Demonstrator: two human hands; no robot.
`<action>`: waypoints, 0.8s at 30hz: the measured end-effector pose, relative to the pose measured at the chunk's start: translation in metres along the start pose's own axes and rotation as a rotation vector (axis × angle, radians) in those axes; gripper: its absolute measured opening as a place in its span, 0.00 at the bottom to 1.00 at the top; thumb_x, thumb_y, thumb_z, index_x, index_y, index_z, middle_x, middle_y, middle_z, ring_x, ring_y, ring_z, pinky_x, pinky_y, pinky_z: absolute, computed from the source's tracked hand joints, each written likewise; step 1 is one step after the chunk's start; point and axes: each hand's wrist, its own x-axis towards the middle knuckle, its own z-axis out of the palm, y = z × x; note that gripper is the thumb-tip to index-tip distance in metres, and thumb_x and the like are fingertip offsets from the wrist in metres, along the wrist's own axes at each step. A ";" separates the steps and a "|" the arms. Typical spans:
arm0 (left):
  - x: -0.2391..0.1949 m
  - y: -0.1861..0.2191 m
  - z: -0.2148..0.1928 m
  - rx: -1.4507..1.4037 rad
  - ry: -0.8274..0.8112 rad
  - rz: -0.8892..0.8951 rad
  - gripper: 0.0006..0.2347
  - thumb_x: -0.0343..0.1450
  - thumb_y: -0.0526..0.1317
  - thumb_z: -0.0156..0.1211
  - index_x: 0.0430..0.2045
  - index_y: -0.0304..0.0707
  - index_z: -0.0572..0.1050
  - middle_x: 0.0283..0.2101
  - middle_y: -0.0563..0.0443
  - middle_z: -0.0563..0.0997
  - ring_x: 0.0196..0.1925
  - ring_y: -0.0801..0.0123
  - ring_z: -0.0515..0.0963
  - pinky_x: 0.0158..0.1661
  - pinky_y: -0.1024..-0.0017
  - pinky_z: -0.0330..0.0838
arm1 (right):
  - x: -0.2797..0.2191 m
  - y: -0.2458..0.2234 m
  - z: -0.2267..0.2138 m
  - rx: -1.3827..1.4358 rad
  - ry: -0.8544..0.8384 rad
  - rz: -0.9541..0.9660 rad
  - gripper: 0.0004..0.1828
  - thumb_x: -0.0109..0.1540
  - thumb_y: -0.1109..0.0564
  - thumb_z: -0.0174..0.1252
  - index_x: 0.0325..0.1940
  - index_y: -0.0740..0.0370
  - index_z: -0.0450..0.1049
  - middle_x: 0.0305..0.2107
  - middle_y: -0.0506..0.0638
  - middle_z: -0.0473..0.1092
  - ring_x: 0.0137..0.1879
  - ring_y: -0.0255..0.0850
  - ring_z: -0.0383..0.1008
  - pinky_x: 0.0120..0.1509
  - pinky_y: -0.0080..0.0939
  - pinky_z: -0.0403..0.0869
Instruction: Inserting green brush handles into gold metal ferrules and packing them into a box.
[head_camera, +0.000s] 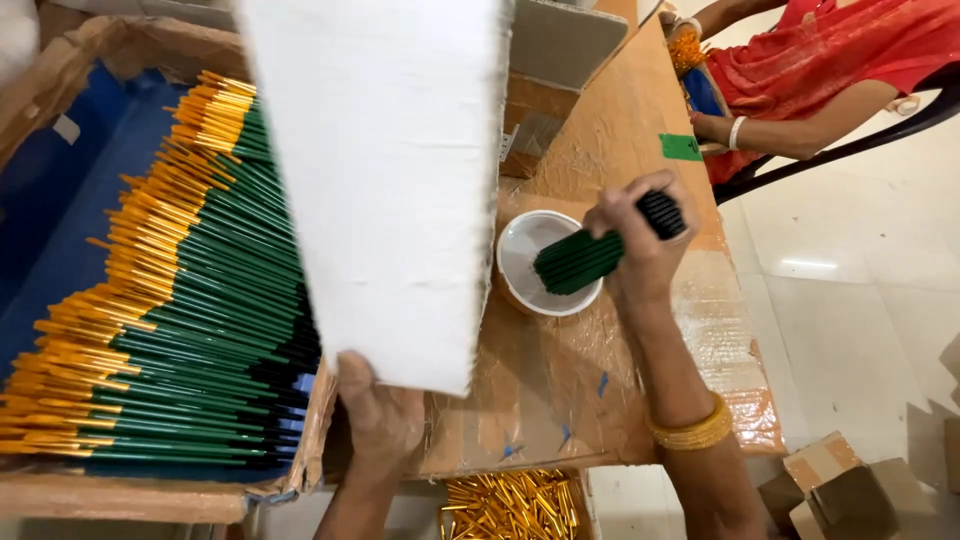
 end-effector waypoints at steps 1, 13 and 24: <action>0.002 0.007 0.015 -0.001 -0.006 -0.001 0.33 0.81 0.56 0.56 0.74 0.28 0.58 0.65 0.35 0.66 0.69 0.51 0.66 0.63 0.50 0.65 | 0.002 -0.007 -0.007 0.000 0.002 -0.005 0.10 0.64 0.69 0.61 0.37 0.61 0.65 0.24 0.50 0.68 0.28 0.37 0.71 0.38 0.40 0.75; 0.003 0.028 0.084 1.509 -0.402 0.400 0.42 0.64 0.56 0.70 0.72 0.44 0.55 0.71 0.40 0.59 0.78 0.41 0.55 0.75 0.45 0.57 | -0.037 -0.069 -0.161 -0.189 0.293 -0.242 0.12 0.69 0.74 0.58 0.41 0.62 0.65 0.27 0.50 0.65 0.28 0.40 0.69 0.38 0.41 0.74; 0.005 0.017 0.104 1.796 -0.466 0.252 0.45 0.54 0.52 0.82 0.67 0.51 0.61 0.69 0.33 0.51 0.62 0.40 0.71 0.59 0.49 0.72 | -0.011 -0.085 -0.200 -0.171 0.415 -0.153 0.12 0.64 0.72 0.60 0.36 0.63 0.65 0.23 0.51 0.66 0.25 0.40 0.70 0.31 0.40 0.73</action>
